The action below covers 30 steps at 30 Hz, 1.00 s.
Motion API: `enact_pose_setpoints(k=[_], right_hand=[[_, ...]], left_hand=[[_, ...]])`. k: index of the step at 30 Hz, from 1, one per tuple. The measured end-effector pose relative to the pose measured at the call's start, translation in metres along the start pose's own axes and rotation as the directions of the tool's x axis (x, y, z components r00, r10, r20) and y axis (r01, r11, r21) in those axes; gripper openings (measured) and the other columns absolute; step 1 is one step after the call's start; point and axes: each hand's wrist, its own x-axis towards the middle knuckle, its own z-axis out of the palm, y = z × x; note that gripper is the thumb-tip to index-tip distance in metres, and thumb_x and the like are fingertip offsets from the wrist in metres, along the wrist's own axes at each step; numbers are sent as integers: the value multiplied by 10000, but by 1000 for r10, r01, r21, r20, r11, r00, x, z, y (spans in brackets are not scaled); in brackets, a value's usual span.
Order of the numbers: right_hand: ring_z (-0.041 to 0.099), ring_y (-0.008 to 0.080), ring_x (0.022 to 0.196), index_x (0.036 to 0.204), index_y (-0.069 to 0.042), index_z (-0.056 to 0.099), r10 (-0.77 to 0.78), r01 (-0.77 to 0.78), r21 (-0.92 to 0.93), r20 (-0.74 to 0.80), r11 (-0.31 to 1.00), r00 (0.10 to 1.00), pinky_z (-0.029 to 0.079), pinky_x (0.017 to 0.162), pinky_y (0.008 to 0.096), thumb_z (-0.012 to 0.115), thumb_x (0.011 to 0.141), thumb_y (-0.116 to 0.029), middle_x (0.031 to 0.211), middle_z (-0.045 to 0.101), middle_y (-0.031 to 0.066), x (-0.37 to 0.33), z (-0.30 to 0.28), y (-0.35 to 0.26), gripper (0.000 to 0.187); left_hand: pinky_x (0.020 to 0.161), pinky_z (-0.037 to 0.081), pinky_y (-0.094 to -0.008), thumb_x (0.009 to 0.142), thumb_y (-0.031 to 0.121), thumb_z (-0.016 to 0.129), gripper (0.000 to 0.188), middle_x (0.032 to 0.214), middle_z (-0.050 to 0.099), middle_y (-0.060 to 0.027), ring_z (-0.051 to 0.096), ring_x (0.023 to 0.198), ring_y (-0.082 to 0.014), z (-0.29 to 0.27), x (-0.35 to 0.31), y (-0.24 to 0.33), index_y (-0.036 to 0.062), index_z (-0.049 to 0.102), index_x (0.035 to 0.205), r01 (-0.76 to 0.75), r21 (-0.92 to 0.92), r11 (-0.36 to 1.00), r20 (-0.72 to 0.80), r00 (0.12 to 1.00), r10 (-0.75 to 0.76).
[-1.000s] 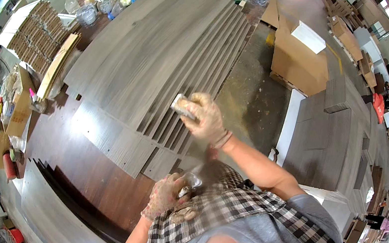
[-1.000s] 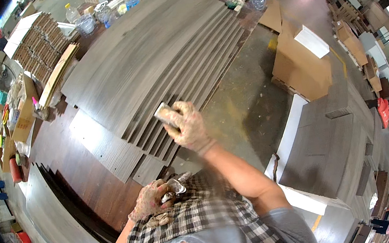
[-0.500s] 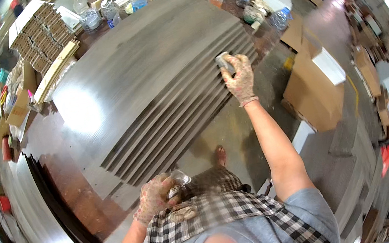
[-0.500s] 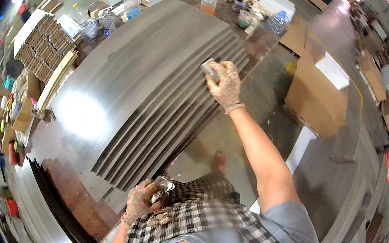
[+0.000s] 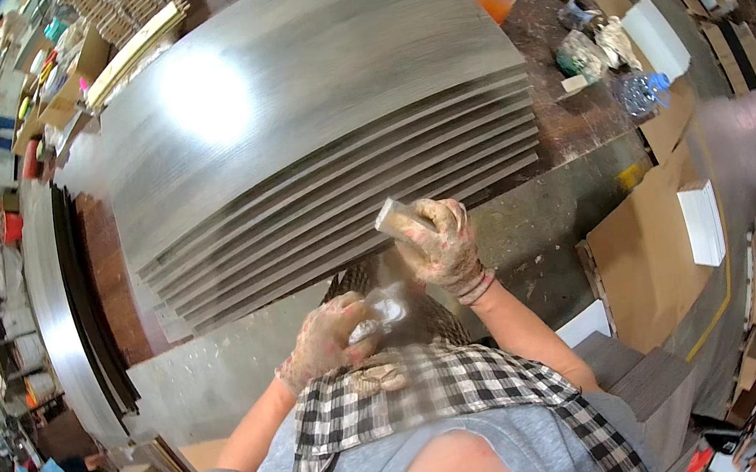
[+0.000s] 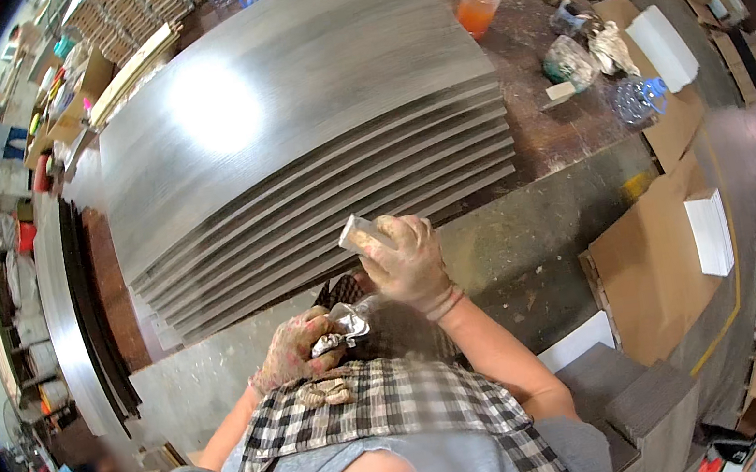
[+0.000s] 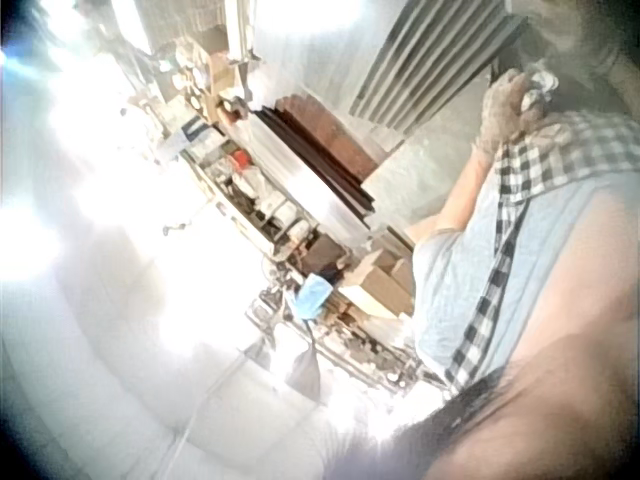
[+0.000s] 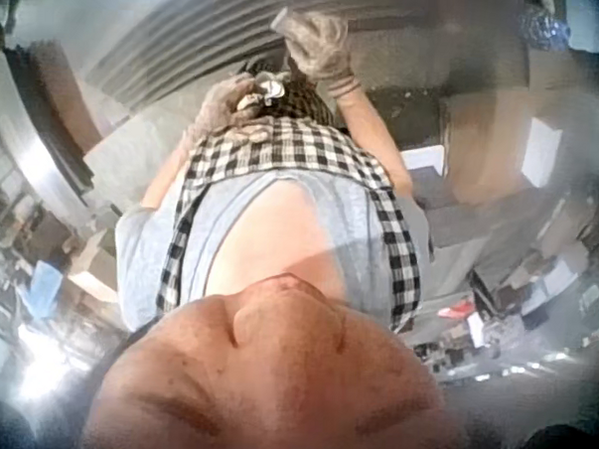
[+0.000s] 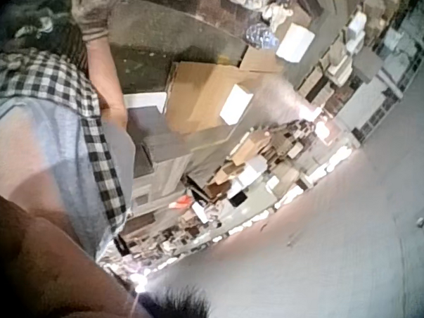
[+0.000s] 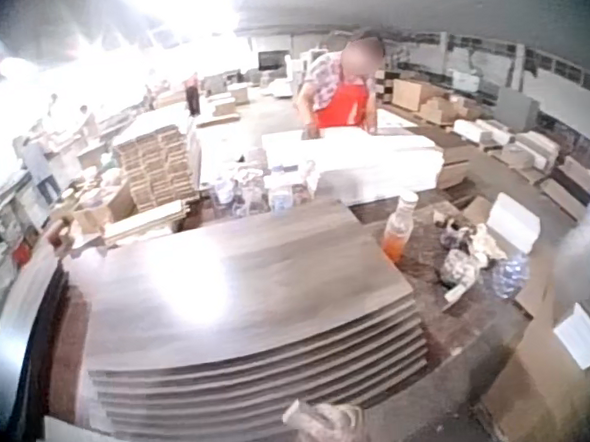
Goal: The person moves a stack of wood panels across a table and then wipes the edges and surfaces of the panels with a cloth and a block.
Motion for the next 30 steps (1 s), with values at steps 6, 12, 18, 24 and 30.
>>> enact_pose_setpoints(k=[6, 12, 18, 24, 30], right_hand=[[529, 306, 988, 1098, -101, 594, 121, -153, -249, -141, 956, 983, 430, 879, 426, 719, 725, -106, 1050, 552, 105, -13, -56, 104, 394], [577, 186, 1017, 1267, 47, 520, 553, -531, 161, -324, 832, 768, 469, 898, 292, 582, 939, -88, 1176, 598, 126, 21, -114, 169, 361], [518, 162, 1130, 1316, 46, 478, 267, -187, 524, -80, 831, 960, 418, 985, 296, 577, 920, -45, 1265, 531, 111, 155, -72, 126, 418], [529, 154, 1129, 1275, 24, 543, 196, -235, 801, 149, 551, 969, 411, 984, 296, 574, 934, -59, 1231, 574, 88, 211, -16, 156, 352], [540, 151, 1114, 1266, 22, 551, 104, -283, 765, 275, 579, 956, 411, 967, 287, 562, 933, -42, 1222, 577, 84, 206, -16, 158, 339]], left_hand=[[720, 457, -415, 753, 187, 660, 242, 870, 564, -104, 574, 851, -307, 0, 36, -9, 85, 630, 970, -119, -20, 993, -54, 992, 118], [805, 488, -435, 725, 253, 728, 297, 1046, 618, -104, 600, 980, -305, -7, 56, -4, 88, 634, 953, -202, 21, 979, -148, 968, 203], [935, 432, -490, 614, 219, 808, 505, 1325, 535, -141, 506, 1221, -339, -26, 71, 21, 129, 643, 1083, -126, 431, 893, -745, 509, 431], [1165, 188, -490, 596, 307, 818, 532, 1497, 385, -67, 266, 1422, -298, 13, 161, 26, 226, 664, 1098, 206, 445, 871, -773, 580, 258], [1133, 298, -411, 813, 325, 654, 523, 1450, 437, -103, 370, 1366, -263, -15, 90, -36, 168, 559, 1303, 364, 182, 913, -974, 193, 117]])
